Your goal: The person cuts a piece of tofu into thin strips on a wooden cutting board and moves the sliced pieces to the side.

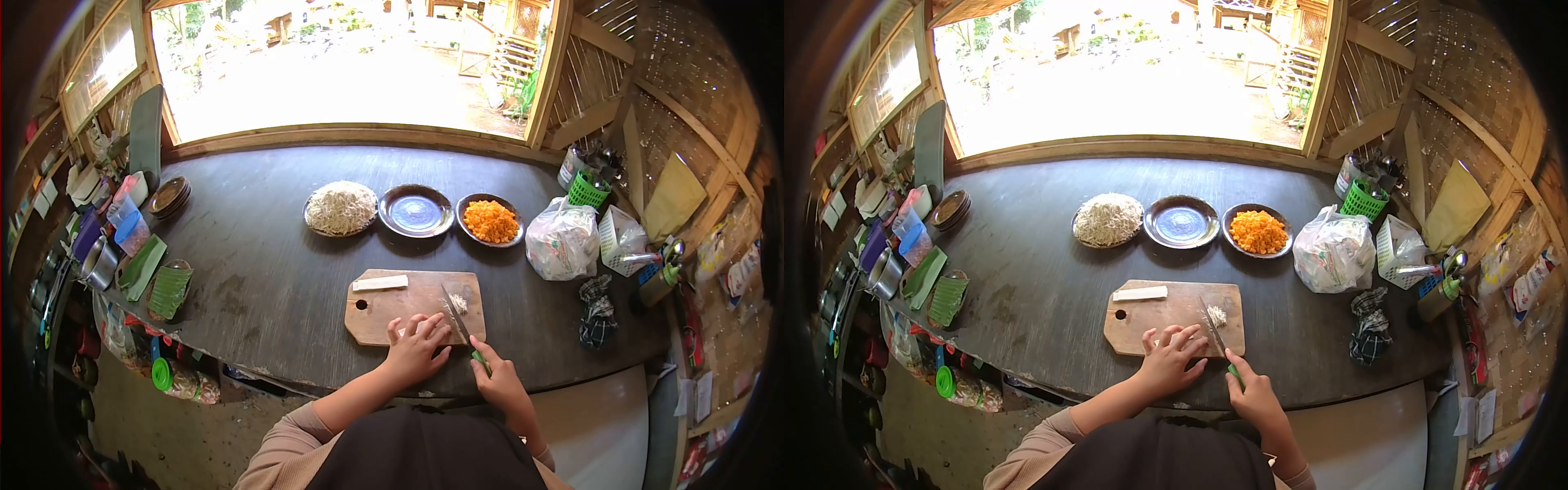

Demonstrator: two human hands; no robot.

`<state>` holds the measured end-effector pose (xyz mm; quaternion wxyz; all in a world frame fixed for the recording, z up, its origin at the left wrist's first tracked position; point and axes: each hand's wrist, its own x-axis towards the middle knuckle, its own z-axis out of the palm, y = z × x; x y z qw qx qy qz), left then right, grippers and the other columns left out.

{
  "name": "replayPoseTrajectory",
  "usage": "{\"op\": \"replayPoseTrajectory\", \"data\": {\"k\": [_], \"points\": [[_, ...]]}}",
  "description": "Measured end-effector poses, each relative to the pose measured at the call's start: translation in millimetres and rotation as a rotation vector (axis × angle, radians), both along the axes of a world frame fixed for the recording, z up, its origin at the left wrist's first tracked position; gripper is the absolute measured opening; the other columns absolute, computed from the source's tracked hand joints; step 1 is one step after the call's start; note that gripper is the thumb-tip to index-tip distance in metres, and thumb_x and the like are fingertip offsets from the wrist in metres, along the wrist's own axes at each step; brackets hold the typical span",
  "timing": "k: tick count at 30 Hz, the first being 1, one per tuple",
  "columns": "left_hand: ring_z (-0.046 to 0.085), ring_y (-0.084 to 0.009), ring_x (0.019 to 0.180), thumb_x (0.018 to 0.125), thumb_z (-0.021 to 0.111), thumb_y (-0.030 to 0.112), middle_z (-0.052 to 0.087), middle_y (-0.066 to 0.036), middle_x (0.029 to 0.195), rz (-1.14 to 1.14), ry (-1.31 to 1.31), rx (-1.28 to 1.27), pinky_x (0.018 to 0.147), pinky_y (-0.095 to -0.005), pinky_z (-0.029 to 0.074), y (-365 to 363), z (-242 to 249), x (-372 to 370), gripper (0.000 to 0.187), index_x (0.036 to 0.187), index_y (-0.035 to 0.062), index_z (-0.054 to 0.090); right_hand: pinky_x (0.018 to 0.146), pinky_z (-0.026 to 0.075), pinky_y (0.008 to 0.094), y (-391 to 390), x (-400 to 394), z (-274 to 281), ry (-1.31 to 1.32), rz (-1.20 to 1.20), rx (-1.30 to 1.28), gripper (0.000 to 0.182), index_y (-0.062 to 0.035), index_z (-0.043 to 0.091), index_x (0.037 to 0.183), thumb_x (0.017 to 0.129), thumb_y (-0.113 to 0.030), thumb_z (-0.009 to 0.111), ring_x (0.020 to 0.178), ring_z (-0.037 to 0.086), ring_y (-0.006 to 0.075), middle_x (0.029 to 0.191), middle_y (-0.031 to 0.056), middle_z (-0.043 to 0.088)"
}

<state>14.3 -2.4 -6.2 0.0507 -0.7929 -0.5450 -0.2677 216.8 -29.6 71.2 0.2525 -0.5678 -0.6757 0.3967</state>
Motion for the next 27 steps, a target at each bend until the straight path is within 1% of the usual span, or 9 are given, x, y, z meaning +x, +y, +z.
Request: {"op": "replayPoseTrajectory", "data": {"k": [8,10,11,13,14,16,21,23,27], "points": [[0.042,-0.0196,0.129,0.084,0.066,0.044,0.050,0.003,0.140,0.009,-0.008,-0.041,0.102,-0.0554,0.018,1.2,0.4,-2.1,0.045,0.124,0.0235,0.063,0.078,0.052,0.0401,0.5,6.7,-8.8,0.036,-0.078,0.076,0.046,-0.0140,0.052,0.139,0.093,-0.012,0.058,0.093,0.067,0.0442,0.093,0.0282,0.067],[0.042,-0.0196,0.129,0.085,0.066,0.044,0.050,0.003,0.139,0.005,-0.010,-0.047,0.103,-0.0556,0.018,1.0,-0.3,-1.4,0.045,0.124,0.0233,0.062,0.072,0.053,0.0380,0.4,10.9,-14.9,0.010,-0.068,0.055,0.046,-0.0144,0.052,0.140,0.094,-0.013,0.058,0.078,0.071,0.0360,0.085,0.0225,0.070],[0.041,-0.0197,0.129,0.085,0.066,0.044,0.050,0.002,0.139,0.002,-0.012,-0.056,0.103,-0.0558,0.017,1.2,-0.8,-0.7,0.045,0.125,0.0230,0.062,0.072,0.053,0.0380,-0.2,12.2,-13.1,0.009,-0.068,0.056,0.046,-0.0144,0.052,0.140,0.094,-0.013,0.058,0.078,0.071,0.0360,0.085,0.0225,0.070],[0.041,-0.0199,0.129,0.085,0.065,0.044,0.051,0.002,0.139,-0.016,-0.030,-0.023,0.103,-0.0563,0.017,5.2,-2.5,5.2,0.044,0.124,0.0228,0.062,0.062,0.052,0.0343,-3.8,12.8,0.1,0.050,-0.030,-0.082,0.046,-0.0149,0.052,0.141,0.095,-0.013,0.057,0.060,0.067,0.0218,0.073,0.0145,0.068],[0.041,-0.0202,0.130,0.086,0.065,0.044,0.051,0.001,0.139,-0.030,-0.048,0.009,0.103,-0.0568,0.017,6.9,-3.0,7.8,0.044,0.124,0.0226,0.061,0.062,0.052,0.0343,-4.7,13.8,2.2,0.049,-0.026,-0.079,0.046,-0.0149,0.052,0.141,0.095,-0.013,0.057,0.060,0.067,0.0218,0.073,0.0145,0.068],[0.041,-0.0205,0.130,0.087,0.064,0.043,0.051,0.001,0.139,-0.022,-0.069,0.013,0.103,-0.0565,0.017,8.0,1.7,11.1,0.042,0.123,0.0222,0.062,0.055,0.050,0.0308,-5.9,18.3,4.6,0.094,-0.053,-0.104,0.047,-0.0151,0.051,0.142,0.096,-0.013,0.057,0.051,0.056,0.0123,0.064,0.0087,0.061],[0.044,-0.0215,0.130,0.088,0.064,0.038,0.054,-0.001,0.136,0.046,-0.195,-0.046,0.104,-0.0550,0.019,4.8,18.5,-7.6,0.037,0.121,0.0203,0.064,0.057,0.051,0.0314,-12.2,27.0,11.0,0.087,0.010,-0.180,0.047,-0.0156,0.050,0.143,0.096,-0.013,0.056,0.052,0.057,0.0128,0.064,0.0070,0.060],[0.047,-0.0225,0.127,0.087,0.064,0.035,0.057,-0.002,0.132,0.154,-0.179,-0.135,0.104,-0.0534,0.020,2.6,12.5,-20.3,0.033,0.116,0.0186,0.066,0.057,0.051,0.0314,-15.6,26.7,12.6,0.089,0.072,-0.224,0.047,-0.0156,0.050,0.143,0.097,-0.013,0.056,0.052,0.057,0.0126,0.064,0.0066,0.060],[0.054,-0.0195,0.117,0.087,0.066,0.028,0.063,0.002,0.117,0.148,-0.207,-0.112,0.099,-0.0515,0.024,3.3,7.7,-31.1,0.020,0.103,0.0173,0.070,0.058,0.052,0.0314,-17.3,25.6,13.0,0.070,0.178,-0.254,0.048,-0.0161,0.048,0.144,0.097,-0.016,0.058,0.052,0.059,0.0137,0.068,0.0071,0.063]]}}
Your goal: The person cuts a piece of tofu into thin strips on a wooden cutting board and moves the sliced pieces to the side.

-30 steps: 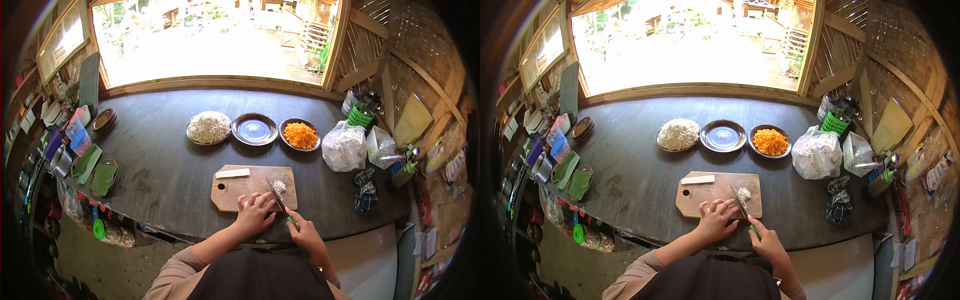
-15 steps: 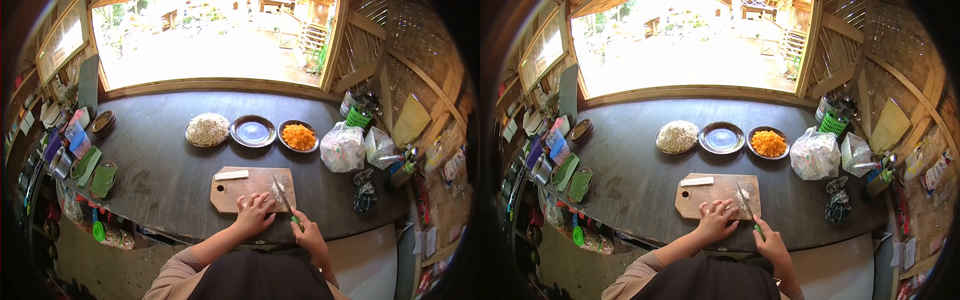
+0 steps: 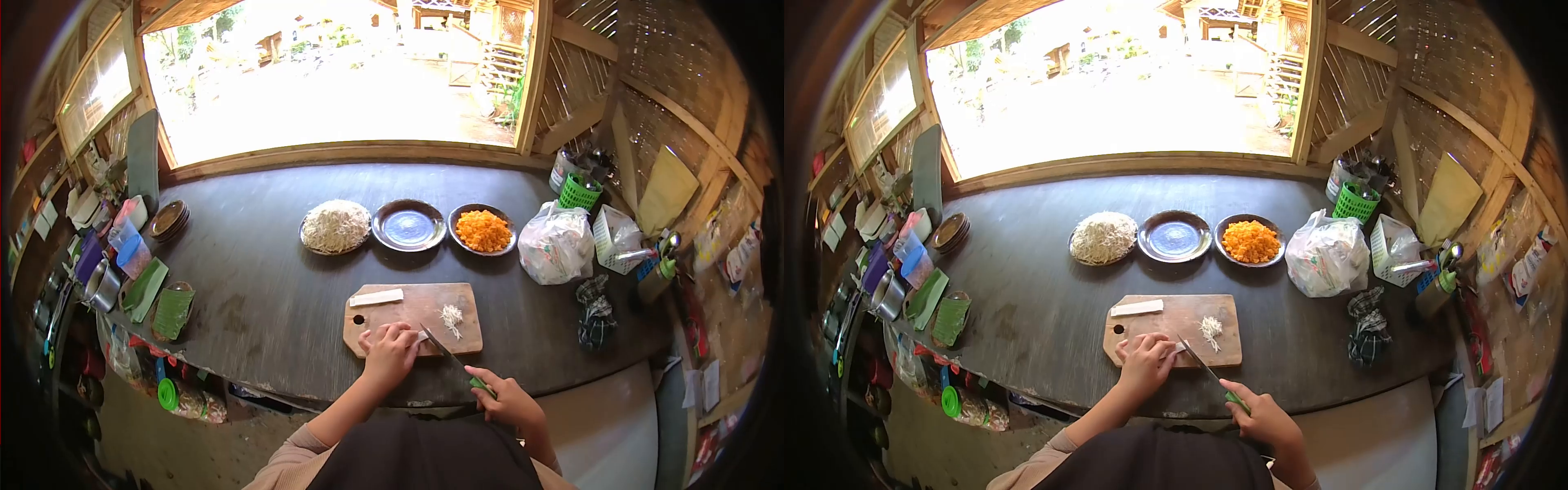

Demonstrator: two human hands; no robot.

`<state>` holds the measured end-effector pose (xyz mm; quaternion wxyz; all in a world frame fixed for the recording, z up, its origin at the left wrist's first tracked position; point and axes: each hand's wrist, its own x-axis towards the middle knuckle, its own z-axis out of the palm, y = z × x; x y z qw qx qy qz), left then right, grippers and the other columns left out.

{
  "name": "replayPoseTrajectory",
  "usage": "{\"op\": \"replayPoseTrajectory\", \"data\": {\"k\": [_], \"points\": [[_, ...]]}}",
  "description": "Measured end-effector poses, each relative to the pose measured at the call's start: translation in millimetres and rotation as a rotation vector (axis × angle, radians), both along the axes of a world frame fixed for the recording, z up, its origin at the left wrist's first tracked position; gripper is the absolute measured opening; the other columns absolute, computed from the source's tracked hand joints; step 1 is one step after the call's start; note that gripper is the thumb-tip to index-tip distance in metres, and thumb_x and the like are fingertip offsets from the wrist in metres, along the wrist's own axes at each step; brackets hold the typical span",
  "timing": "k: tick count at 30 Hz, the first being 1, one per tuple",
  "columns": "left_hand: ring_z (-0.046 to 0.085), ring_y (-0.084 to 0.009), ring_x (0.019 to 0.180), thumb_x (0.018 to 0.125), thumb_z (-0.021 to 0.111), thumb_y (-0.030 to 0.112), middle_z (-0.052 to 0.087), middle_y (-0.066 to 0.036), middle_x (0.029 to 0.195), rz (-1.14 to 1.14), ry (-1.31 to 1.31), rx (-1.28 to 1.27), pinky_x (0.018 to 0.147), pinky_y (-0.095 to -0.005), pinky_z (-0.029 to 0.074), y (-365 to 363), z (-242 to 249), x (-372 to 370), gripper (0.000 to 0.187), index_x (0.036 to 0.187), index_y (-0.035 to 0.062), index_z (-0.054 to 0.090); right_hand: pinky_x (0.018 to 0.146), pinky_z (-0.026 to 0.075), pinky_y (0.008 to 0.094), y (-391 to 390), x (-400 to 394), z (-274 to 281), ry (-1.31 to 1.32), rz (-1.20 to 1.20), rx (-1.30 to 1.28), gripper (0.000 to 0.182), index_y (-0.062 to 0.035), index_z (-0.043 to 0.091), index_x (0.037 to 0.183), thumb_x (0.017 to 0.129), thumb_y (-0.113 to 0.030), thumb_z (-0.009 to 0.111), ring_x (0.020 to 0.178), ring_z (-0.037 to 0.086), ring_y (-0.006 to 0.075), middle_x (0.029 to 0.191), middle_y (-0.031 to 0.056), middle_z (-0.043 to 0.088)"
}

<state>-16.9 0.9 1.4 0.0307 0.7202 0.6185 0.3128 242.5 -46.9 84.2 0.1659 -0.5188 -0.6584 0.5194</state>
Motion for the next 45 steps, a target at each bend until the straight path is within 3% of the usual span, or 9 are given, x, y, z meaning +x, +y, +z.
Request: {"op": "replayPoseTrajectory", "data": {"k": [12,21,25,28,31,32,35,37,45], "points": [[0.059,-0.0168,0.102,0.087,0.066,0.018,0.064,0.005,0.100,-0.069,-0.006,0.085,0.095,-0.0506,0.028,0.9,-4.0,10.5,0.009,0.095,0.0197,0.069,0.057,0.052,0.0309,21.3,-10.2,-7.4,0.020,-0.127,0.065,0.047,-0.0166,0.051,0.143,0.096,-0.016,0.058,0.054,0.060,0.0136,0.071,0.0067,0.064],[0.056,-0.0148,0.104,0.082,0.063,0.013,0.060,0.008,0.113,-0.153,0.234,0.063,0.094,-0.0536,0.028,-4.6,1.1,19.7,0.040,0.119,0.0280,0.066,0.056,0.050,0.0287,36.7,-16.2,-14.3,0.018,-0.141,0.132,0.045,-0.0171,0.054,0.141,0.096,-0.014,0.059,0.054,0.059,0.0113,0.071,0.0053,0.064],[0.056,-0.0149,0.105,0.082,0.062,0.012,0.060,0.009,0.113,-0.180,0.278,0.027,0.095,-0.0540,0.027,-0.9,10.1,18.1,0.041,0.119,0.0283,0.066,0.058,0.051,0.0287,37.2,-14.3,-15.0,0.049,-0.099,0.102,0.044,-0.0155,0.054,0.140,0.096,-0.013,0.058,0.055,0.060,0.0118,0.072,0.0064,0.064],[0.056,-0.0149,0.105,0.082,0.061,0.011,0.060,0.006,0.112,-0.252,0.316,0.006,0.096,-0.0535,0.025,8.1,16.8,16.7,0.041,0.120,0.0245,0.066,0.059,0.051,0.0285,40.3,-14.5,-20.3,0.031,-0.168,0.170,0.044,-0.0145,0.054,0.140,0.096,-0.013,0.058,0.057,0.061,0.0119,0.072,0.0065,0.065],[0.058,-0.0187,0.104,0.083,0.060,0.009,0.060,0.000,0.112,-0.331,0.329,-0.010,0.095,-0.0492,0.034,17.9,17.5,19.1,0.039,0.121,0.0147,0.064,0.060,0.052,0.0290,40.1,-16.2,-25.1,0.041,-0.142,0.238,0.045,-0.0139,0.053,0.141,0.096,-0.013,0.058,0.059,0.061,0.0114,0.073,0.0069,0.065],[0.058,-0.0213,0.103,0.082,0.060,0.008,0.061,-0.003,0.112,-0.381,0.228,0.002,0.093,-0.0457,0.040,22.8,7.3,19.4,0.037,0.119,0.0100,0.064,0.060,0.052,0.0290,39.0,-16.7,-27.5,0.044,-0.146,0.237,0.045,-0.0139,0.053,0.141,0.096,-0.013,0.058,0.059,0.061,0.0114,0.073,0.0069,0.065],[0.059,-0.0258,0.103,0.081,0.061,0.007,0.061,-0.007,0.112,-0.440,0.097,0.033,0.090,-0.0398,0.049,26.5,1.6,20.7,0.036,0.117,0.0034,0.064,0.064,0.053,0.0319,34.0,-22.4,-30.2,0.047,-0.120,0.242,0.046,-0.0129,0.052,0.141,0.095,-0.013,0.058,0.062,0.064,0.0158,0.074,0.0103,0.067],[0.059,-0.0277,0.102,0.080,0.062,0.007,0.061,-0.009,0.112,-0.449,0.061,0.052,0.088,-0.0374,0.051,25.5,3.2,21.0,0.036,0.115,0.0016,0.064,0.082,0.053,0.0434,28.9,-28.0,-23.7,0.039,-0.108,0.241,0.044,-0.0088,0.052,0.138,0.094,-0.012,0.057,0.090,0.068,0.0416,0.098,0.0259,0.068],[0.059,-0.0277,0.110,0.079,0.062,0.006,0.062,-0.009,0.119,-0.468,0.071,0.043,0.091,-0.0392,0.050,18.6,7.8,16.3,0.030,0.108,0.0031,0.066,0.083,0.053,0.0443,26.8,-34.6,-39.6,0.072,-0.053,0.537,0.043,-0.0085,0.055,0.135,0.093,-0.011,0.058,0.094,0.066,0.0426,0.104,0.0260,0.067]]}}
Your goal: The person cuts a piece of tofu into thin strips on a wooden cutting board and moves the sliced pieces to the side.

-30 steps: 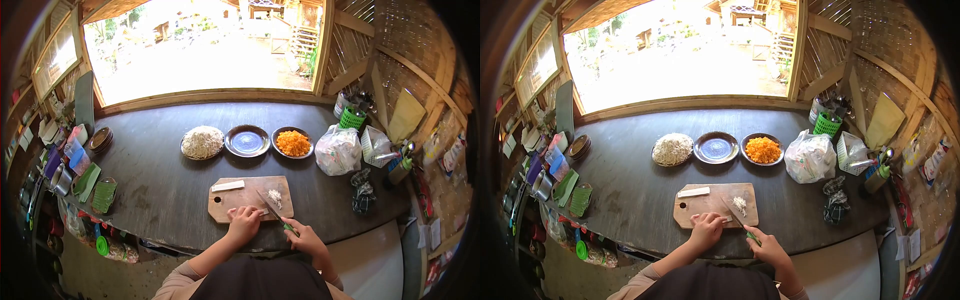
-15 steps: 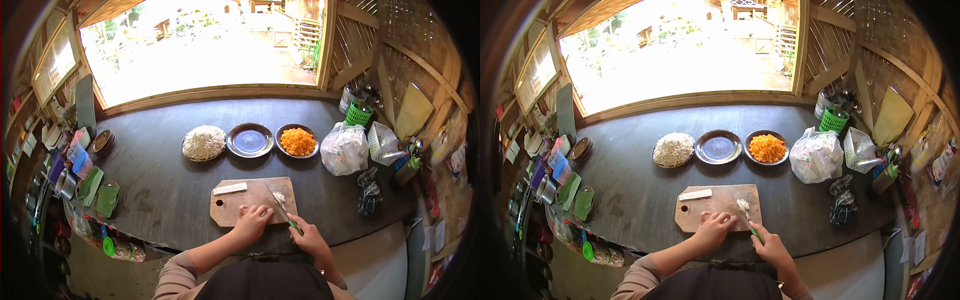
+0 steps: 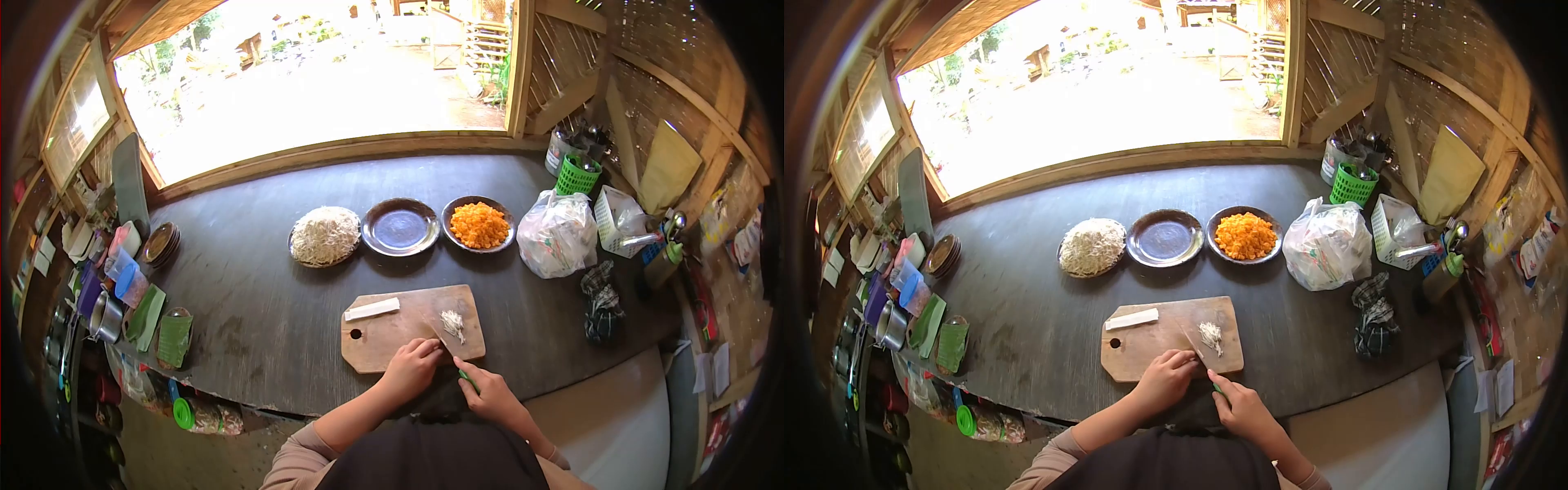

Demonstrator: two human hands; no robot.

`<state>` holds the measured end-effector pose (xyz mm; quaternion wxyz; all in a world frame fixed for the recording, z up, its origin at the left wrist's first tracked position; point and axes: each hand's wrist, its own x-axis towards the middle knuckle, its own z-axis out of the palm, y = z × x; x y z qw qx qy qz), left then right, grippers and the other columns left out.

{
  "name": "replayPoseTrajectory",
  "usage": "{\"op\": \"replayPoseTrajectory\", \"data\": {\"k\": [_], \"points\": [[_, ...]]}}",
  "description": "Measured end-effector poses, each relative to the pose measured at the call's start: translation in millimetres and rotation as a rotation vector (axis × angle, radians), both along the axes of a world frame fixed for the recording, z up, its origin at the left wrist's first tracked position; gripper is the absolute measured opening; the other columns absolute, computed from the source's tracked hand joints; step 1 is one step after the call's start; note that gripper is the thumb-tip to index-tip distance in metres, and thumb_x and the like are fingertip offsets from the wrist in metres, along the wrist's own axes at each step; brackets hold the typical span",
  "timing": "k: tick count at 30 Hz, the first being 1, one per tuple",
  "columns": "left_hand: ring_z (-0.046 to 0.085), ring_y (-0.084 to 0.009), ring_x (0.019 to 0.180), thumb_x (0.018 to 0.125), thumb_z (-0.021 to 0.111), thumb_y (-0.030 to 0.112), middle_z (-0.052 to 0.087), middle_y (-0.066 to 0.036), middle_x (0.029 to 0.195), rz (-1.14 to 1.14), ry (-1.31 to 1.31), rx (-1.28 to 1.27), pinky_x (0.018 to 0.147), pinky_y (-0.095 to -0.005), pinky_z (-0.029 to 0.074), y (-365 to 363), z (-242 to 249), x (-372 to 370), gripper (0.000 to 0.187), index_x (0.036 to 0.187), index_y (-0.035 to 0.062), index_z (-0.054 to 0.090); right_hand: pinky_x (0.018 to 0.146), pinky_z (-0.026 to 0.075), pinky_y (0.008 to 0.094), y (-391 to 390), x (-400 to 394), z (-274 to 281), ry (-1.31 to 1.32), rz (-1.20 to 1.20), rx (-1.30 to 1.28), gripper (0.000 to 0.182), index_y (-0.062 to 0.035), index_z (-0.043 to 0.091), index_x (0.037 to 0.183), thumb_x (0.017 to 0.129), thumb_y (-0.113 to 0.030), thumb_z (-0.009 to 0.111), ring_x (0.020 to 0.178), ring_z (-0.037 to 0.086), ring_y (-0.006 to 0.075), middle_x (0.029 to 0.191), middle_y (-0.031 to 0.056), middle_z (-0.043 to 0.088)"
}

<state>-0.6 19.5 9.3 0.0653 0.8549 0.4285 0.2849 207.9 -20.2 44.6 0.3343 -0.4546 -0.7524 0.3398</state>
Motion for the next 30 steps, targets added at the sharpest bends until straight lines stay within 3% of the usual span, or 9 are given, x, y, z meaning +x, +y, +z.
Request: {"op": "replayPoseTrajectory", "data": {"k": [5,7,16,22,30], "points": [[0.059,-0.0270,0.111,0.078,0.062,0.006,0.062,-0.008,0.120,0.006,0.053,-0.006,0.091,-0.0391,0.050,-3.3,3.8,-0.7,0.030,0.108,0.0034,0.066,0.079,0.053,0.0452,-6.4,-1.9,-1.8,-0.050,-0.015,0.010,0.043,-0.0100,0.056,0.135,0.092,-0.011,0.059,0.087,0.066,0.0412,0.096,0.0243,0.067],[0.059,-0.0266,0.111,0.078,0.062,0.006,0.062,-0.008,0.120,0.006,0.066,0.001,0.091,-0.0391,0.050,-2.9,3.5,-0.2,0.030,0.108,0.0035,0.066,0.087,0.053,0.0427,-8.3,-3.4,5.2,-0.125,-0.033,-0.076,0.041,-0.0076,0.057,0.134,0.093,-0.010,0.060,0.100,0.065,0.0406,0.110,0.0241,0.067],[0.058,-0.0261,0.115,0.075,0.060,0.004,0.062,-0.007,0.124,0.048,0.055,0.004,0.094,-0.0413,0.048,-5.3,-3.4,1.7,0.038,0.113,0.0041,0.065,0.086,0.053,0.0426,-9.9,0.2,11.8,-0.044,-0.049,-0.072,0.038,-0.0058,0.059,0.131,0.093,-0.011,0.061,0.100,0.065,0.0410,0.111,0.0242,0.067],[0.056,-0.0235,0.116,0.073,0.060,0.006,0.061,-0.005,0.126,0.060,0.118,0.026,0.092,-0.0382,0.048,-4.9,-3.9,0.8,0.042,0.115,0.0053,0.065,0.085,0.054,0.0425,-12.4,-0.5,7.4,-0.052,-0.061,-0.063,0.038,-0.0056,0.059,0.130,0.093,-0.011,0.061,0.099,0.066,0.0412,0.109,0.0242,0.067],[0.058,-0.0230,0.113,0.078,0.066,0.019,0.063,-0.006,0.120,0.056,0.079,0.077,0.087,-0.0390,0.050,-6.7,6.1,4.1,0.033,0.108,0.0051,0.066,0.080,0.054,0.0430,-14.4,3.5,7.8,-0.044,-0.053,-0.041,0.038,-0.0066,0.060,0.129,0.092,-0.010,0.062,0.094,0.066,0.0417,0.105,0.0249,0.067]]}}
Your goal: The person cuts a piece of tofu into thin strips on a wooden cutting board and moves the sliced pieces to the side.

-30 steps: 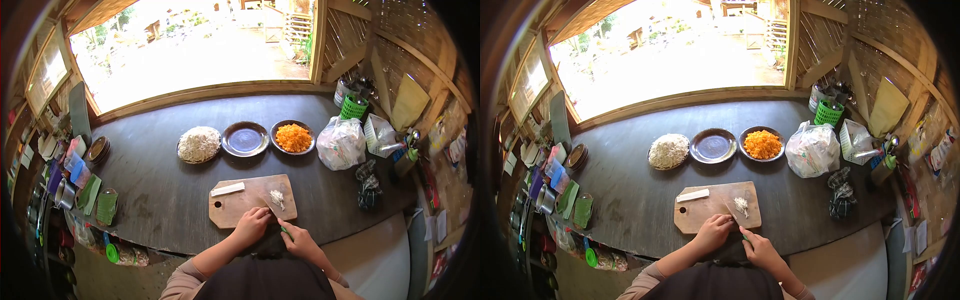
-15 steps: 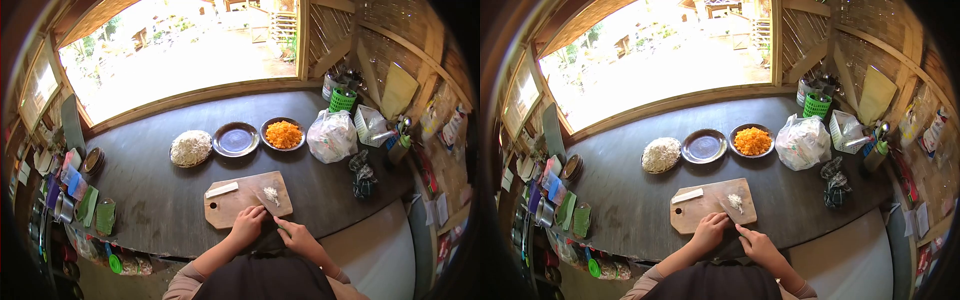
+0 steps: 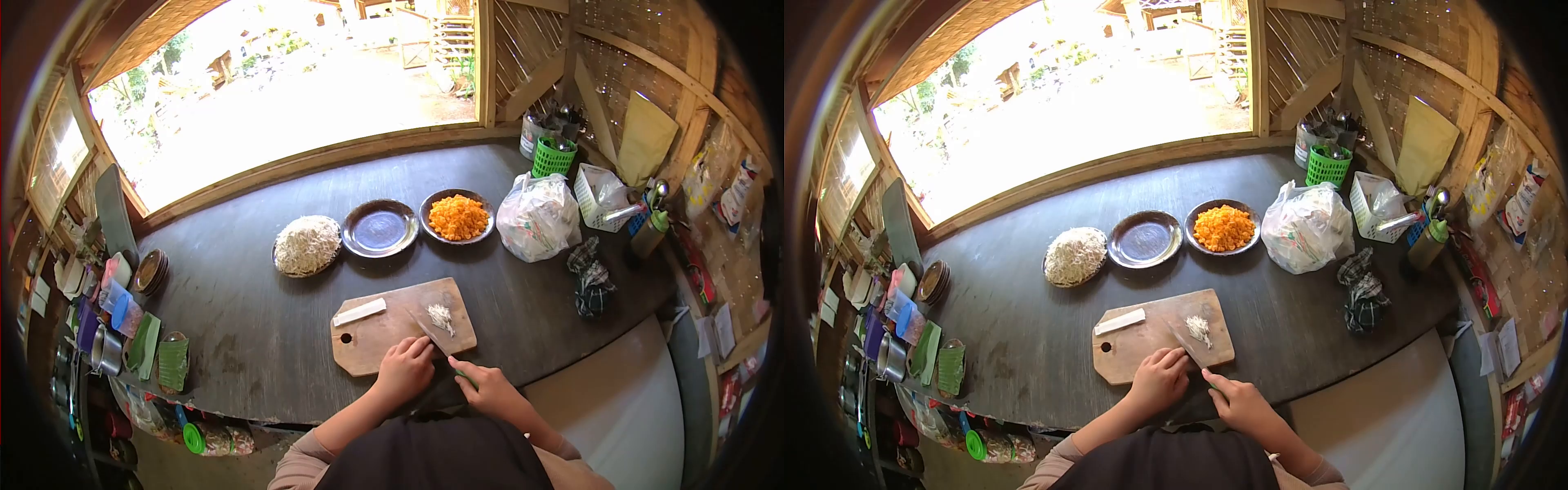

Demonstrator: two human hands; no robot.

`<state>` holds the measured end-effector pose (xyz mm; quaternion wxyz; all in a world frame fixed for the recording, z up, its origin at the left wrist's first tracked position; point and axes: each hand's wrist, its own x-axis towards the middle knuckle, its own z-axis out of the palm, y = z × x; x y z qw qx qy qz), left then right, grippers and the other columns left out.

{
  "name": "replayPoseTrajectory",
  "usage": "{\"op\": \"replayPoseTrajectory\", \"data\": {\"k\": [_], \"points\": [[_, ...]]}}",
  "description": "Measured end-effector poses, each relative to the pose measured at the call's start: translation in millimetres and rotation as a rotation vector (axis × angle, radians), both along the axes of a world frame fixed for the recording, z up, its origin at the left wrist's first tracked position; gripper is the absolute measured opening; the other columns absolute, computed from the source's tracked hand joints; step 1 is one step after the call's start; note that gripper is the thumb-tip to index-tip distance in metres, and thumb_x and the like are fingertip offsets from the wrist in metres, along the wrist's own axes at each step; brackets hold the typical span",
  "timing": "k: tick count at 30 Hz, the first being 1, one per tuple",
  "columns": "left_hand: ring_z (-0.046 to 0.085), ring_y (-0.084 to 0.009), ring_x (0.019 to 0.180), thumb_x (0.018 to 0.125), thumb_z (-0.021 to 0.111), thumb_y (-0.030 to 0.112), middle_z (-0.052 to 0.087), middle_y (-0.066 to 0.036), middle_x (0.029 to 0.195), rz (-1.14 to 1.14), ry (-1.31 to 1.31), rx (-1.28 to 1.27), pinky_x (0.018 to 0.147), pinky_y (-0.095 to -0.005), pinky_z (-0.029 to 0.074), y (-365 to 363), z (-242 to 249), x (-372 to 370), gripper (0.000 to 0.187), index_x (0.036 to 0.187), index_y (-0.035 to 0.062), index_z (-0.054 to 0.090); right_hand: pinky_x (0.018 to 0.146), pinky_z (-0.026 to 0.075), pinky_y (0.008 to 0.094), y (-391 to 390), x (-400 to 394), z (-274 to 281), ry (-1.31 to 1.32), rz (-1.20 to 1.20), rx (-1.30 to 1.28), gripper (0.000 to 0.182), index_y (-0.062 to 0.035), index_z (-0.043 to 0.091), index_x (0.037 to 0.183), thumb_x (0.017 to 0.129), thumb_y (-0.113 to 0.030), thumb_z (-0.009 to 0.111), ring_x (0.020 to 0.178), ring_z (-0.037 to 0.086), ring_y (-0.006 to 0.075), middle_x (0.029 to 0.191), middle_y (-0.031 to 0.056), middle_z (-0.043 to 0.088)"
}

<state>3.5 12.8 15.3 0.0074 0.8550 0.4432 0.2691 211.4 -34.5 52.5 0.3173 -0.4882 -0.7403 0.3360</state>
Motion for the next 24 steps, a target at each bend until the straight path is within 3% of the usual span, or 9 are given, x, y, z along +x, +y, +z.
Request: {"op": "replayPoseTrajectory", "data": {"k": [10,24], "points": [[0.060,-0.0238,0.111,0.080,0.067,0.019,0.065,-0.006,0.116,0.007,0.017,-0.010,0.086,-0.0393,0.052,-1.3,4.2,1.6,0.027,0.103,0.0052,0.068,0.076,0.055,0.0445,-0.8,3.2,-6.3,-0.033,0.010,-0.022,0.040,-0.0097,0.059,0.132,0.091,-0.012,0.062,0.088,0.067,0.0409,0.099,0.0235,0.068],[0.060,-0.0237,0.111,0.081,0.067,0.022,0.065,-0.007,0.115,-0.009,0.018,-0.005,0.087,-0.0390,0.052,-0.2,3.1,0.3,0.028,0.104,0.0053,0.068,0.078,0.055,0.0420,3.8,1.6,-2.6,-0.008,0.021,-0.024,0.038,-0.0074,0.060,0.130,0.092,-0.009,0.061,0.092,0.068,0.0402,0.104,0.0238,0.068]]}}
